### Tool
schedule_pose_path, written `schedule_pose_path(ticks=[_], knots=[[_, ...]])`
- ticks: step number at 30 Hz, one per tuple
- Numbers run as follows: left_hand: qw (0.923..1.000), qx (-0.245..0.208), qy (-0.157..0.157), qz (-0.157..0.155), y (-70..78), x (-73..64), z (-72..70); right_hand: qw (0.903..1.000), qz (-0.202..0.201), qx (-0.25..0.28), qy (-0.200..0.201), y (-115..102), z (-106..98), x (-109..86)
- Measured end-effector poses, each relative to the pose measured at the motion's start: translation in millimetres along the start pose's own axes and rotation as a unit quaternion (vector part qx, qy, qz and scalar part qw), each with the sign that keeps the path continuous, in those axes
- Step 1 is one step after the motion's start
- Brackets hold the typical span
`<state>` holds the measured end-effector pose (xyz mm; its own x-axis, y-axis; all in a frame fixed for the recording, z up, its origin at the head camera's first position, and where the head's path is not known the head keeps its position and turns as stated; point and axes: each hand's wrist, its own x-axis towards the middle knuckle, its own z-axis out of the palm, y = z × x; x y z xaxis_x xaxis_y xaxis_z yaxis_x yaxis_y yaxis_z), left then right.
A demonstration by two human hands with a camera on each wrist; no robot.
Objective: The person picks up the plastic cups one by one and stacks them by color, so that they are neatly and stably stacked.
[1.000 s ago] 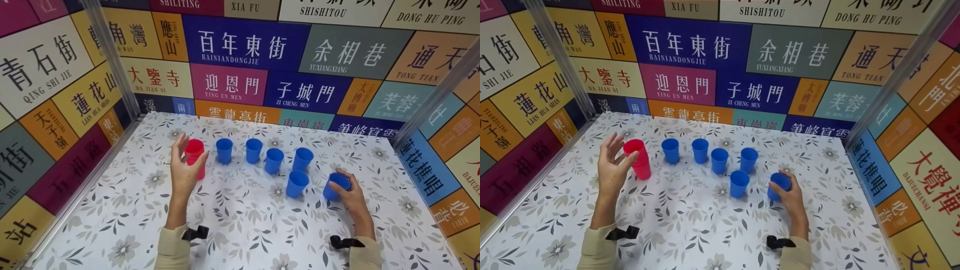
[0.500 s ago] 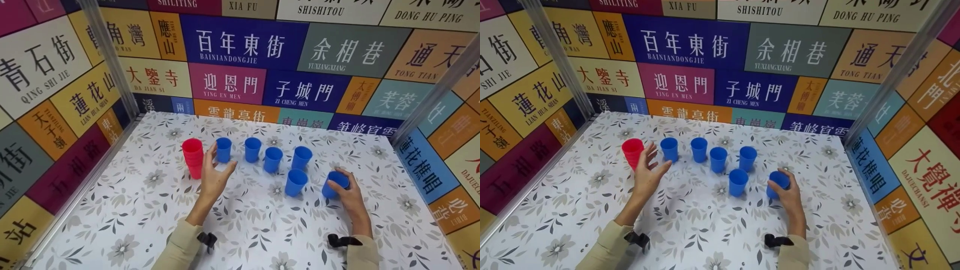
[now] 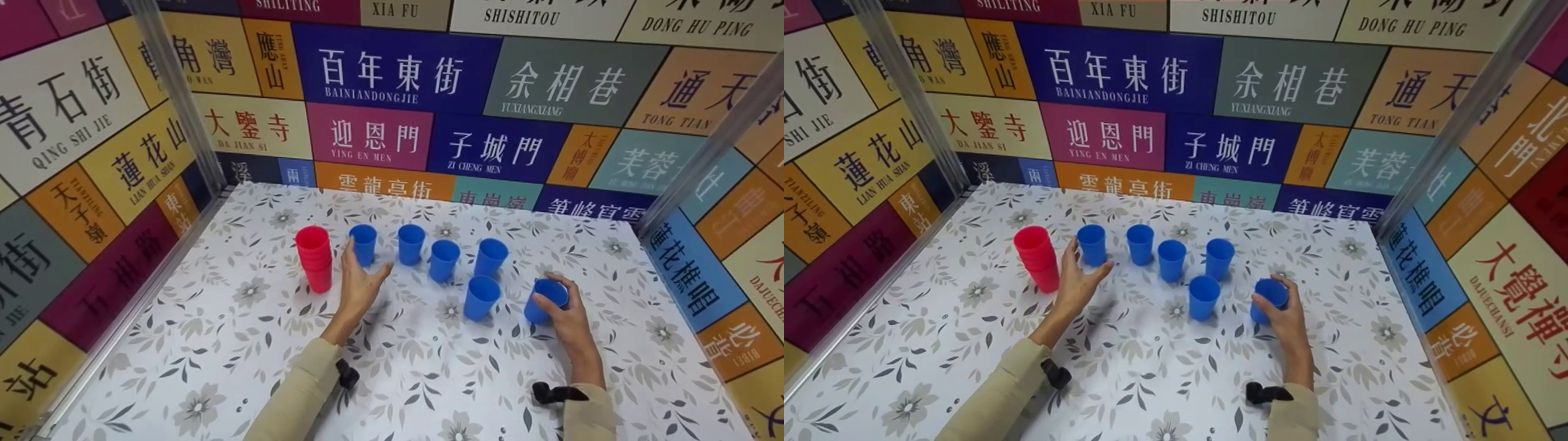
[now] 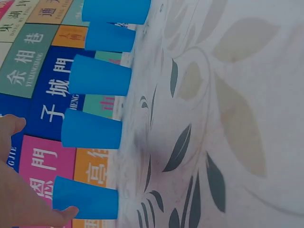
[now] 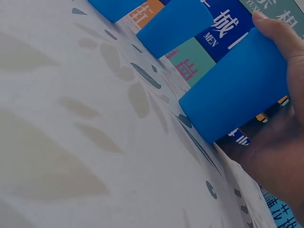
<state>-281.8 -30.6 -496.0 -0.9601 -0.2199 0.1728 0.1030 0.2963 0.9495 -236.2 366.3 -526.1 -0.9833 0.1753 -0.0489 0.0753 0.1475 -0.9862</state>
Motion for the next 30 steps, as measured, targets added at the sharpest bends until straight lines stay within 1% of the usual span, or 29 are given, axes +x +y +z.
schedule_pose_path(ticks=[3,5,7,10,11,14,16,18,24,26,29,30], knots=[[0.9995,0.022,0.015,-0.016,-1.9,7.2,4.5,0.9999,0.006,-0.007,0.008,1.1,-0.8,-0.9],[0.9984,0.037,0.024,-0.035,-2.4,11.8,6.5,0.9999,0.005,-0.006,0.013,1.6,-1.4,-2.1],[0.997,0.049,0.028,-0.053,-2.8,16.7,8.0,0.9999,-0.005,0.002,0.014,1.9,-2.1,-3.2],[0.9955,0.055,0.029,-0.071,-4.2,24.6,9.3,0.9995,-0.027,0.014,0.01,1.1,-3.6,-4.8],[0.9952,0.055,0.029,-0.076,-5.0,27.2,9.6,0.9993,-0.036,0.007,0.007,0.7,-4.5,-5.1],[0.9945,0.054,0.031,-0.084,-8.3,34.7,10.0,0.9988,-0.048,-0.009,-0.008,-1.0,-7.0,-6.9],[0.9943,0.051,0.029,-0.089,-11.1,38.6,10.0,0.9983,-0.05,-0.024,-0.018,-1.5,-8.6,-8.0],[0.9942,0.044,0.026,-0.095,-13.2,41.8,9.6,0.9982,-0.05,-0.02,-0.028,-1.4,-10.0,-8.9],[0.9928,0.012,0.017,-0.118,-18.6,49.4,7.4,0.9977,-0.047,-0.036,-0.032,1.8,-12.1,-9.5],[0.9921,0.009,0.012,-0.125,-20.4,51.5,7.0,0.9979,-0.043,-0.037,-0.031,2.8,-12.2,-9.1],[0.9921,0.008,0.011,-0.124,-22.3,54.7,6.3,0.9986,-0.03,-0.029,-0.034,3.1,-11.4,-8.1],[0.9932,0.005,0.017,-0.115,-23.8,55.9,6.3,0.9987,-0.029,-0.021,-0.037,3.1,-11.2,-7.5]])
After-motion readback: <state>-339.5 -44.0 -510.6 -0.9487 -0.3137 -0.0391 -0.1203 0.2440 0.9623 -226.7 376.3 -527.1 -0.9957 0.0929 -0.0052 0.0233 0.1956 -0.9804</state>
